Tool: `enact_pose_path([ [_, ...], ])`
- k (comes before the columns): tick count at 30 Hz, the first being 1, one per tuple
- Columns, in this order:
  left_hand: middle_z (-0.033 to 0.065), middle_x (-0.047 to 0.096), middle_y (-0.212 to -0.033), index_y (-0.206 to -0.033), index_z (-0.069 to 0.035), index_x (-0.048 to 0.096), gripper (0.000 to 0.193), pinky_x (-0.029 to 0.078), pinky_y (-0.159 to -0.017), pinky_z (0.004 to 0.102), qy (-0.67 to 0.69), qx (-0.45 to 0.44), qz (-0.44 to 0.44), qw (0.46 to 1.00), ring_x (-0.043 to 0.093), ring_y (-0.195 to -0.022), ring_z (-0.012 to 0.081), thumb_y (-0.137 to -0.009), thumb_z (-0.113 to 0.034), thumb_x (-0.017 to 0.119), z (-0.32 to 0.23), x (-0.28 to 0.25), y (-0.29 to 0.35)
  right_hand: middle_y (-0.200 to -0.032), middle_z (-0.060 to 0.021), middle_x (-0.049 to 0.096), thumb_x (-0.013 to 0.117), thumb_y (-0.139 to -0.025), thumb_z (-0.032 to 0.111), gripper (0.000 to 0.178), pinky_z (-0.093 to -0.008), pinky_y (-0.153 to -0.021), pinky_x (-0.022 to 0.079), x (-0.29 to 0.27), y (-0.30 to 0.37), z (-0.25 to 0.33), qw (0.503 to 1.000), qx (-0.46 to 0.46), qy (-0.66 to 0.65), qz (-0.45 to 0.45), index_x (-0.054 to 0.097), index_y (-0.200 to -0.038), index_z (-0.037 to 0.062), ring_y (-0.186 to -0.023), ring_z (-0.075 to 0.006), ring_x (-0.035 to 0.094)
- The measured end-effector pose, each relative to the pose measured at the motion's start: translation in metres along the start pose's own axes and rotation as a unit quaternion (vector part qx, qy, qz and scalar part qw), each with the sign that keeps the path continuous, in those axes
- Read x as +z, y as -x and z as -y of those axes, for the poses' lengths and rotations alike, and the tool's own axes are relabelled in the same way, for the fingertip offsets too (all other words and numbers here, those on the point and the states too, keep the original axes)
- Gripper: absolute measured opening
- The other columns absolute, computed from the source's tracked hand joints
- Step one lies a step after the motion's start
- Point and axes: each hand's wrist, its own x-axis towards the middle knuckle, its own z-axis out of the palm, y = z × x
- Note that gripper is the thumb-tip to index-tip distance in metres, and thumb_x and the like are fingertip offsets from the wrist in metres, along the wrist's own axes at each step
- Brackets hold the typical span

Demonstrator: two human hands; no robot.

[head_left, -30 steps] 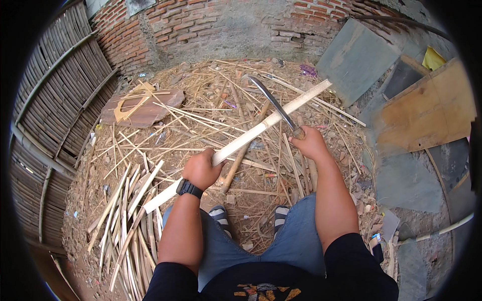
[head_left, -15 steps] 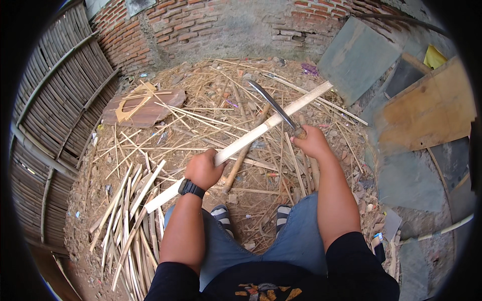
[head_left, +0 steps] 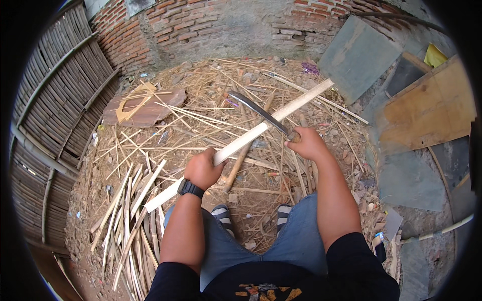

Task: The person sits on the ground and uses a curved knife to shave thin strips off a long piece of bamboo. They hold the bamboo with their left hand and repeatedly draw the knife along its length to remove the outer layer, creating a pile of shavings on the floor.

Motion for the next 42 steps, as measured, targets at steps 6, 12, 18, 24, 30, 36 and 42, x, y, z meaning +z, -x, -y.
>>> enact_pose_path([
  [6, 0.0193, 0.070, -0.076, -0.087, -0.004, 0.066, 0.041, 0.055, -0.068, 0.0495, -0.001, 0.006, -0.010, 1.000, 0.070, -0.075, 0.0410, -0.086, -0.041, 0.082, -0.011, 0.000, 0.000, -0.125, -0.0255, 0.071, 0.085, -0.080, 0.035, 0.060, -0.0439, -0.102, 0.053, 0.001, -0.008, -0.021, 1.000, 0.010, -0.005, -0.028, 0.071, -0.131, 0.0061, -0.117, -0.0380, 0.069],
  [12, 0.0189, 0.070, -0.074, -0.087, -0.004, 0.067, 0.040, 0.055, -0.067, 0.0493, 0.007, 0.009, -0.012, 1.000, 0.070, -0.074, 0.0406, -0.086, -0.041, 0.083, 0.003, -0.001, 0.001, -0.127, -0.0253, 0.070, 0.085, -0.081, 0.037, 0.061, -0.0429, -0.103, 0.053, 0.001, 0.006, 0.014, 0.999, -0.029, 0.039, 0.020, 0.070, -0.132, 0.0067, -0.120, -0.0373, 0.068],
  [18, 0.0188, 0.071, -0.076, -0.088, -0.004, 0.068, 0.041, 0.055, -0.068, 0.0491, 0.000, -0.006, 0.001, 1.000, 0.070, -0.074, 0.0401, -0.086, -0.042, 0.082, -0.007, -0.001, 0.001, -0.122, -0.0235, 0.073, 0.084, -0.081, 0.038, 0.060, -0.0433, -0.098, 0.054, 0.001, -0.002, -0.004, 1.000, -0.011, -0.005, 0.020, 0.071, -0.130, 0.0057, -0.114, -0.0372, 0.070],
  [24, 0.0185, 0.070, -0.076, -0.089, -0.004, 0.068, 0.040, 0.056, -0.069, 0.0488, -0.008, 0.004, 0.000, 1.000, 0.070, -0.074, 0.0398, -0.086, -0.041, 0.082, -0.001, -0.002, 0.001, -0.120, -0.0235, 0.073, 0.084, -0.081, 0.037, 0.061, -0.0442, -0.097, 0.054, -0.001, 0.001, 0.006, 0.999, -0.002, 0.020, 0.026, 0.070, -0.132, 0.0050, -0.112, -0.0376, 0.071],
  [30, 0.0186, 0.070, -0.076, -0.087, -0.004, 0.067, 0.040, 0.056, -0.069, 0.0491, -0.003, -0.007, 0.012, 1.000, 0.070, -0.074, 0.0397, -0.086, -0.041, 0.083, -0.005, -0.003, 0.001, -0.125, -0.0254, 0.071, 0.084, -0.081, 0.038, 0.068, -0.0433, -0.100, 0.053, 0.004, -0.004, -0.006, 1.000, -0.013, 0.023, 0.013, 0.067, -0.135, 0.0012, -0.117, -0.0378, 0.069],
  [36, 0.0185, 0.070, -0.076, -0.087, -0.004, 0.067, 0.041, 0.056, -0.070, 0.0489, -0.016, -0.006, 0.014, 1.000, 0.070, -0.075, 0.0395, -0.086, -0.042, 0.083, -0.006, 0.000, 0.000, -0.121, -0.0253, 0.072, 0.085, -0.081, 0.038, 0.065, -0.0438, -0.098, 0.054, 0.007, -0.004, -0.014, 1.000, -0.022, 0.018, -0.003, 0.069, -0.132, 0.0014, -0.114, -0.0385, 0.070],
  [42, 0.0197, 0.072, -0.080, -0.091, -0.006, 0.067, 0.039, 0.057, -0.070, 0.0512, -0.020, -0.009, 0.028, 0.999, 0.072, -0.078, 0.0410, -0.086, -0.042, 0.081, -0.004, -0.001, 0.000, -0.113, -0.0262, 0.073, 0.085, -0.079, 0.037, 0.059, -0.0447, -0.093, 0.055, 0.002, -0.002, -0.002, 0.999, -0.031, 0.028, 0.015, 0.071, -0.124, 0.0007, -0.107, -0.0405, 0.071],
])
